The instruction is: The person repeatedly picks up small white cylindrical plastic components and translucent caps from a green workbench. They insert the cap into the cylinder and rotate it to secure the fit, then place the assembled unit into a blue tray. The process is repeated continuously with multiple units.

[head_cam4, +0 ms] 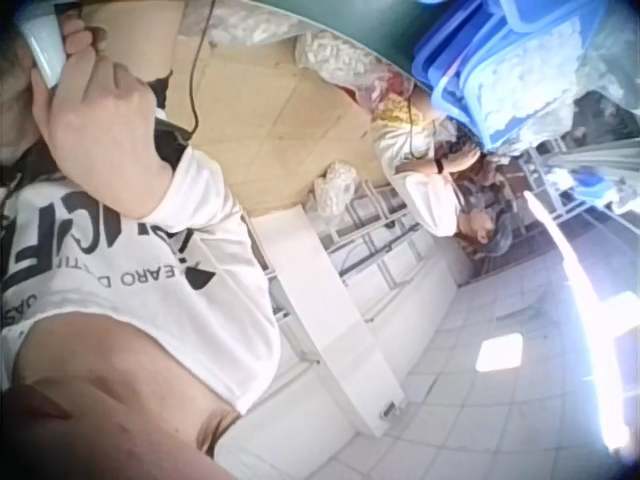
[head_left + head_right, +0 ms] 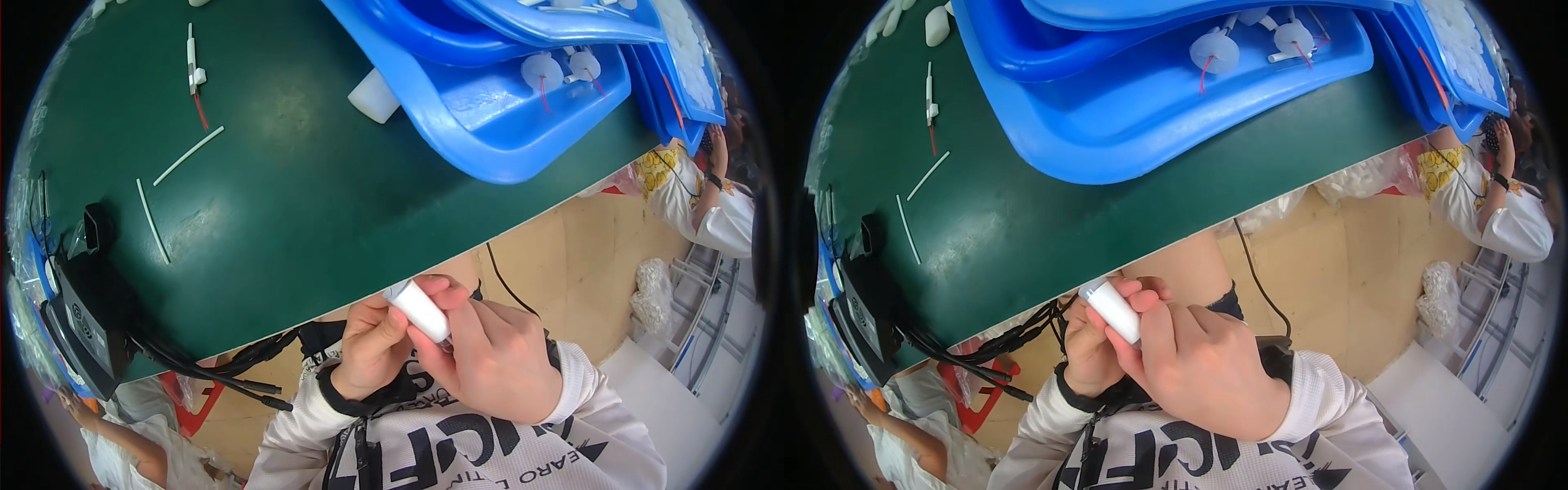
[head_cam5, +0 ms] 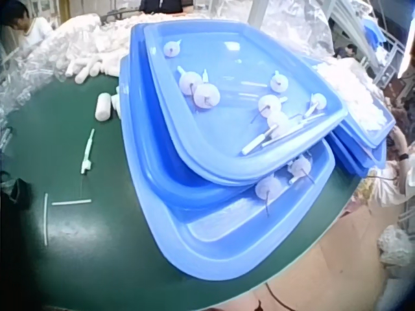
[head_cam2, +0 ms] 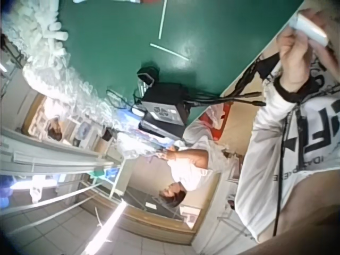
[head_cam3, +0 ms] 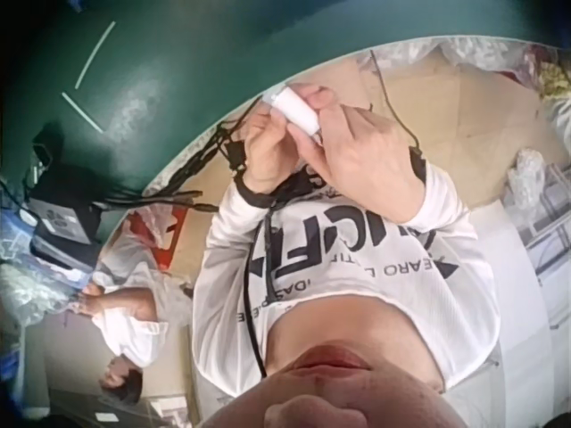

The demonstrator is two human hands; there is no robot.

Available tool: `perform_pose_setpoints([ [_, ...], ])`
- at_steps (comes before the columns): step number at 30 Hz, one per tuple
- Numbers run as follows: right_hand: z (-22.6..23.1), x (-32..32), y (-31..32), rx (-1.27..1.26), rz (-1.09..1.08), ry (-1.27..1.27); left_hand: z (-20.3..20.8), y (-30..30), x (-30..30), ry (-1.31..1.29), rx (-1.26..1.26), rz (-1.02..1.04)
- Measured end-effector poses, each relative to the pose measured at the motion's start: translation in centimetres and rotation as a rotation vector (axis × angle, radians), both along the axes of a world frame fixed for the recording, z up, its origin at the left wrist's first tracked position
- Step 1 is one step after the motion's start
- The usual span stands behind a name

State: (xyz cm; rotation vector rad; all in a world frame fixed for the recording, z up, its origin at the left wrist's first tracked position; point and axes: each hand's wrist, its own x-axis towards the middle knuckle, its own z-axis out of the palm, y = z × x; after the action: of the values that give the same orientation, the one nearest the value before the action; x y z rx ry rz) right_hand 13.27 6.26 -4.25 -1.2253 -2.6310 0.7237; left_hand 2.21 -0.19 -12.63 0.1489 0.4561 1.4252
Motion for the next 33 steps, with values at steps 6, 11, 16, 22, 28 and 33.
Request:
perform_pose_setpoints([
  [6, 1.2, -0.5, 0.4, 0.068, 0.030, -0.133, -0.3, 0.1, 1.1, -0.218, 0.064, 0.038],
  [11, 1.2, -0.9, -0.1, 0.112, 0.027, -0.196, -0.3, 0.2, 1.2, -0.254, 0.089, 0.062],
  [16, -0.7, 0.2, -0.4, 0.099, 0.002, 0.029, 0.3, 0.0, -0.3, 0.051, -0.001, -0.003],
  [22, -2.5, 0.4, -1.6, -0.066, 0.007, 0.261, 1.5, -0.4, -2.5, 0.359, 0.022, -0.050],
  [28, -4.0, -0.2, -2.6, -0.248, -0.050, 0.439, 3.5, -0.2, -3.2, 0.631, -0.148, -0.085],
  [33, -3.1, 0.2, -1.8, -0.351, -0.006, 0.407, 3.6, -0.3, -2.4, 0.528, -0.189, -0.039],
])
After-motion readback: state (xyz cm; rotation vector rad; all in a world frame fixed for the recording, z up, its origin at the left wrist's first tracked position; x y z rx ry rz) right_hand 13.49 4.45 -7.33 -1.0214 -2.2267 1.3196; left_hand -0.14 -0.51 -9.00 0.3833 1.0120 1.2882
